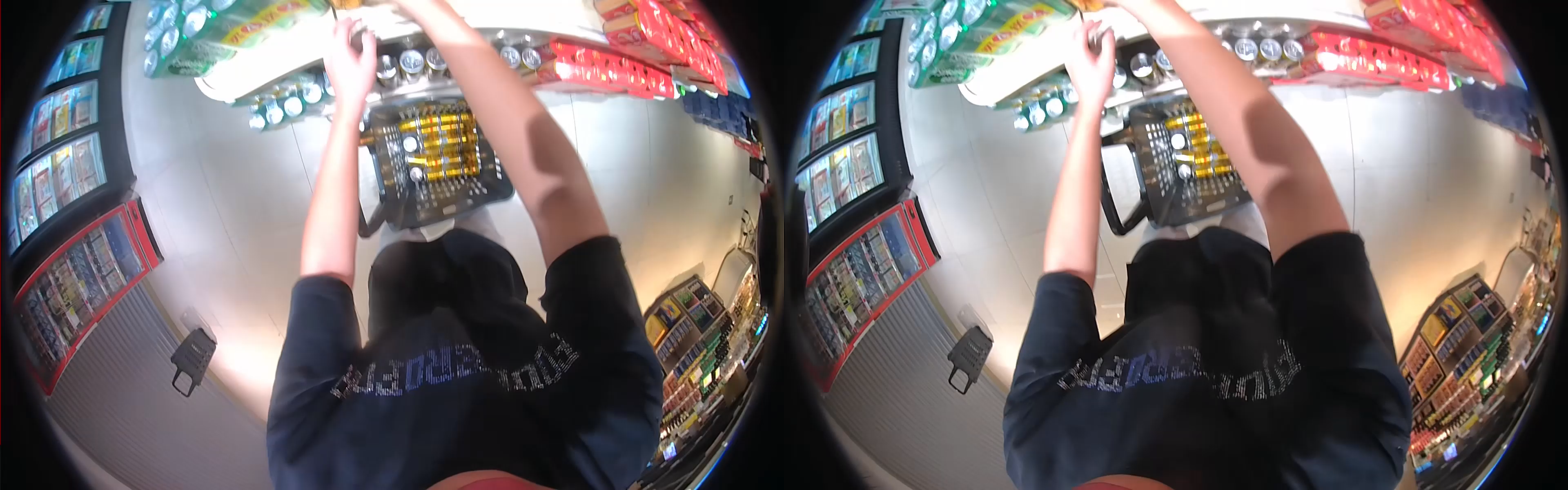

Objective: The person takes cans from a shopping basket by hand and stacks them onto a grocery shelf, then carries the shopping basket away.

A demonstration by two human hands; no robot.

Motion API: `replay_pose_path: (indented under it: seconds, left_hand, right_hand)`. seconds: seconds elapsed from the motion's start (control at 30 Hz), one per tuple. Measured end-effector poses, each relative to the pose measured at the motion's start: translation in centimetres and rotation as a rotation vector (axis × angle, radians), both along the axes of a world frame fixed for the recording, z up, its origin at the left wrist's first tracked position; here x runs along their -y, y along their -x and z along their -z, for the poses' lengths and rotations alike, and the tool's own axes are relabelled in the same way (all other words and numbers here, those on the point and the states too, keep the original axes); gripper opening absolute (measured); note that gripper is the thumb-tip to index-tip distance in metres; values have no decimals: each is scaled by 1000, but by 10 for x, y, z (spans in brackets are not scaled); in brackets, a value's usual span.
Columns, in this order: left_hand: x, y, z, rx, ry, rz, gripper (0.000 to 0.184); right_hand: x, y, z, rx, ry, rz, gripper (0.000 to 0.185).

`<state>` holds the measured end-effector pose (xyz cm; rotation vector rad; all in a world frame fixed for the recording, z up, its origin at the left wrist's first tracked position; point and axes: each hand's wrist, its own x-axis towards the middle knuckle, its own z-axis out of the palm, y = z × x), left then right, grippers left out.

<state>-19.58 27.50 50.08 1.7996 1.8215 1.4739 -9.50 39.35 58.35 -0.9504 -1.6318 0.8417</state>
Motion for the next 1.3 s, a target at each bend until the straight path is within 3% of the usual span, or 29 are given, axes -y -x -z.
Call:
replay_pose_path:
  seconds: [0.07, 0.1, 0.13, 0.17, 0.23, 0.27, 0.4, 0.5, 0.53, 0.63, 0.7, 0.73, 0.83, 1.0, 1.13, 1.17, 1.23, 1.27, 1.3]
  left_hand:
    - [27, -9, -3, 67, -16, -108, 18]
    - [45, -15, -8, 45, -82, -139, 12]
    - [66, -24, -1, 186, -90, -144, 12]
    - [99, -34, -5, 245, 99, -211, 12]
    - [162, -54, -18, 343, 296, -112, 2]
    - [189, -58, -20, 263, 227, -27, 2]
    - [280, -50, -8, 324, 461, 6, 4]
    - [306, -32, 7, 386, 539, -44, 7]
    - [305, -27, 15, 411, 551, -59, 8]
    - [288, -29, 5, 379, 568, -42, 10]
    - [277, -37, 30, 358, 546, 1, 11]
    - [272, -43, 45, 389, 608, 32, 11]
    - [238, -67, 94, 374, 920, 109, 18]
    - [210, -100, 304, -19, 1265, 206, 31]
    - [183, -109, 471, -253, 1016, 261, 39]
    - [170, -111, 503, -333, 864, 329, 49]
    - [135, -123, 537, -439, 931, 343, 78]
    - [122, -133, 548, -531, 773, 355, 88]
    - [116, -134, 569, -608, 653, 399, 96]
  right_hand:
    - [5, -11, 35, -142, 315, -27, 85]
    - [10, -23, 38, 35, 367, -55, 75]
    - [14, -35, 44, 218, 404, -94, 65]
    - [30, -31, 69, 118, 290, 36, 61]
    - [36, -27, 90, 11, 405, -52, 55]
    - [37, -17, 99, -24, 397, -37, 56]
    - [39, 6, 91, 101, 384, -97, 67]
    - [45, 8, 96, 82, 328, -57, 67]
    - [47, 5, 99, -49, 347, -102, 68]
    - [75, -33, 119, -177, 323, -36, 45]
    - [115, -84, 123, -320, 436, 2, 35]
    - [143, -107, 127, -293, 526, 125, 35]
    - [213, -167, 223, -538, 952, 548, 21]
    - [296, -202, 429, -498, 1433, 722, 37]
    - [299, -211, 602, -530, 1520, 756, 50]
    - [294, -219, 643, -595, 1474, 710, 56]
    - [273, -229, 699, -640, 1434, 654, 65]
    - [259, -227, 723, -652, 1422, 744, 68]
    - [246, -229, 732, -768, 1337, 680, 70]
